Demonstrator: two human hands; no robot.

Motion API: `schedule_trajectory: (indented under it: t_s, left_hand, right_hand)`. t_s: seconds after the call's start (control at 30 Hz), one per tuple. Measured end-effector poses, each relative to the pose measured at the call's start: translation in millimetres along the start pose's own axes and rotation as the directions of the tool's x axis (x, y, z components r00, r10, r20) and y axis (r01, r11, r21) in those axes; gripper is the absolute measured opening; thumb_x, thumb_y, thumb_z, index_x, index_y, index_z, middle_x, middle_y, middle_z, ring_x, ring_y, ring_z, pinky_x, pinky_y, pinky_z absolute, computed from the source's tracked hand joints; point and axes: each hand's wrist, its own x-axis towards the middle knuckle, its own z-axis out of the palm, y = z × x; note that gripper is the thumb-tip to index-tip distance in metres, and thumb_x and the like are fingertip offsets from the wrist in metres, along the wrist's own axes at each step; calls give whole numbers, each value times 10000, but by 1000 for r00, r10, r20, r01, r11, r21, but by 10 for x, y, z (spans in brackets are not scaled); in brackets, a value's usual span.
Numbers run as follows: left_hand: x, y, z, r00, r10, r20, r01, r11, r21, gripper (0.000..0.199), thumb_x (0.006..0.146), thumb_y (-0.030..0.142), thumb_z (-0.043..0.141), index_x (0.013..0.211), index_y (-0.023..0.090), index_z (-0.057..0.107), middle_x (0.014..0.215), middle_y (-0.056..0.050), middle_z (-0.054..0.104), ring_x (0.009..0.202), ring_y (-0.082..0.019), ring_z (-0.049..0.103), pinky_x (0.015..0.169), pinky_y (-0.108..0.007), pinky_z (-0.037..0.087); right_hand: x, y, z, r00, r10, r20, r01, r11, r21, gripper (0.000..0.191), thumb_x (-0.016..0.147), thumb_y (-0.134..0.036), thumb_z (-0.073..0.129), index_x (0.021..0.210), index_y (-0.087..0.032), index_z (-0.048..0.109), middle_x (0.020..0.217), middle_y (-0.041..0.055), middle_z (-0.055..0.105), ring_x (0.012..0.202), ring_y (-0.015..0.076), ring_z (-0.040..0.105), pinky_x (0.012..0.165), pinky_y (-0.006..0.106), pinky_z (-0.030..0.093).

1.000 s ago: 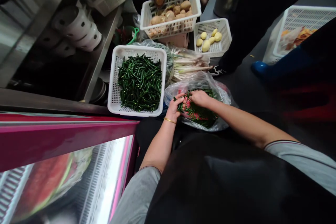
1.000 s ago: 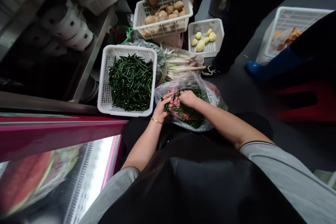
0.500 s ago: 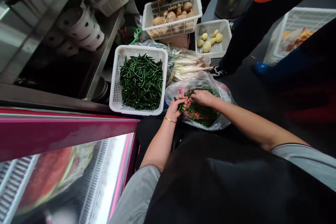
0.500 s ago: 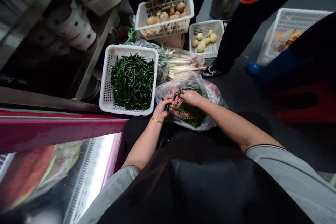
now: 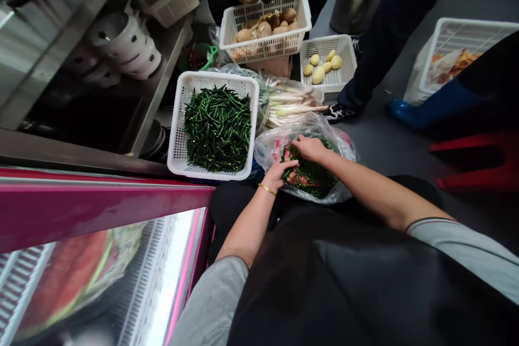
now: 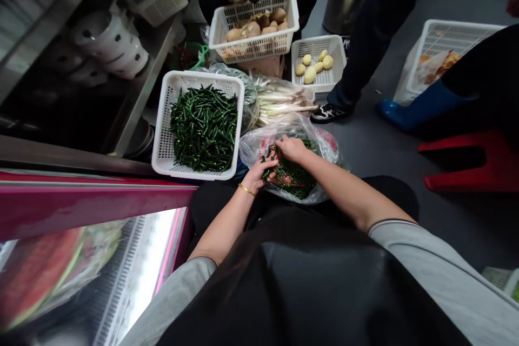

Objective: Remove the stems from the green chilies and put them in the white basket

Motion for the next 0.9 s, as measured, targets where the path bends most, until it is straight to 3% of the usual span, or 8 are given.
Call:
schedule_trajectory:
  t_s: [0.13, 0.3, 0.4, 0.53, 0.63, 0.7, 0.77, 0.9]
  left_hand:
    - [11, 55, -54, 994, 54, -93, -59, 997, -47, 300, 590, 294, 802, 734, 125, 601, 609, -21, 632, 393, -56, 458, 349, -193, 260]
    - [124, 37, 2, 987, 102, -124, -108, 993, -45, 351, 545, 305, 851, 650, 144, 557, 501, 24, 537, 388, -55, 431, 370, -201, 259]
    - [151, 22, 21, 991, 94, -98, -100, 994, -53, 396, 534, 354, 871, 651, 146, 555, 491, 30, 517, 397, -58, 438, 379, -204, 264]
    - [90, 3, -49, 994, 42, -100, -44, 999, -21, 407, 518, 372, 871, 716, 139, 601, 544, 14, 566, 438, -71, 477, 408, -204, 284]
    - [59, -23, -105, 974, 128, -187, -117, 991, 72, 387, 511, 362, 859, 720, 128, 633, 590, -11, 615, 475, -78, 492, 473, -220, 350]
    - [90, -41, -106, 936, 264, -235, -239, 962, 130, 353, 525, 347, 846, 706, 124, 643, 626, -19, 637, 528, -87, 513, 559, -241, 411]
    - [159, -59, -77, 900, 375, -221, -339, 922, 185, 327, 542, 326, 833, 739, 125, 666, 672, -15, 651, 600, -100, 541, 646, -256, 440]
    - [286, -108, -3, 910, 403, -96, -364, 888, 280, 317, 557, 291, 815, 802, 127, 698, 714, 3, 648, 672, -110, 553, 709, -258, 432]
  right_hand:
    - [182, 171, 13, 1000, 20, 20, -18, 995, -96, 390, 969, -228, 301, 1215, -145, 592, 1172, 194, 576, 948, 260, 629, 725, 318, 432]
    - [-125, 463, 22, 999, -29, -16, 29, 999, 29, 370, 979, -332, 366, 1121, -125, 637, 1096, 155, 632, 925, 224, 615, 779, 297, 415]
    - [-175, 407, 13, 998, -67, -7, 67, 997, 26, 366, 978, -289, 346, 1183, -176, 627, 1093, 128, 644, 895, 213, 625, 750, 290, 418]
    - [93, 181, -13, 1000, -11, 18, 13, 996, -84, 404, 958, -206, 302, 1199, -129, 617, 1143, 197, 618, 937, 262, 645, 711, 310, 440]
    - [214, 125, -74, 1000, 5, 29, -3, 998, -56, 377, 934, -195, 337, 1122, -79, 643, 1130, 235, 629, 953, 284, 650, 740, 332, 456]
    - [141, 153, -128, 999, 34, -38, -31, 997, 66, 327, 906, -221, 403, 1067, -81, 650, 1062, 211, 666, 917, 270, 655, 746, 323, 459]
    - [-35, 180, -173, 994, 72, -78, -46, 954, 295, 253, 857, -241, 467, 975, -109, 648, 929, 144, 702, 830, 227, 657, 713, 287, 459]
    - [-430, 112, -166, 994, 76, -81, 4, 705, 709, 156, 806, -283, 473, 832, -174, 582, 660, 10, 646, 596, 146, 590, 588, 239, 432]
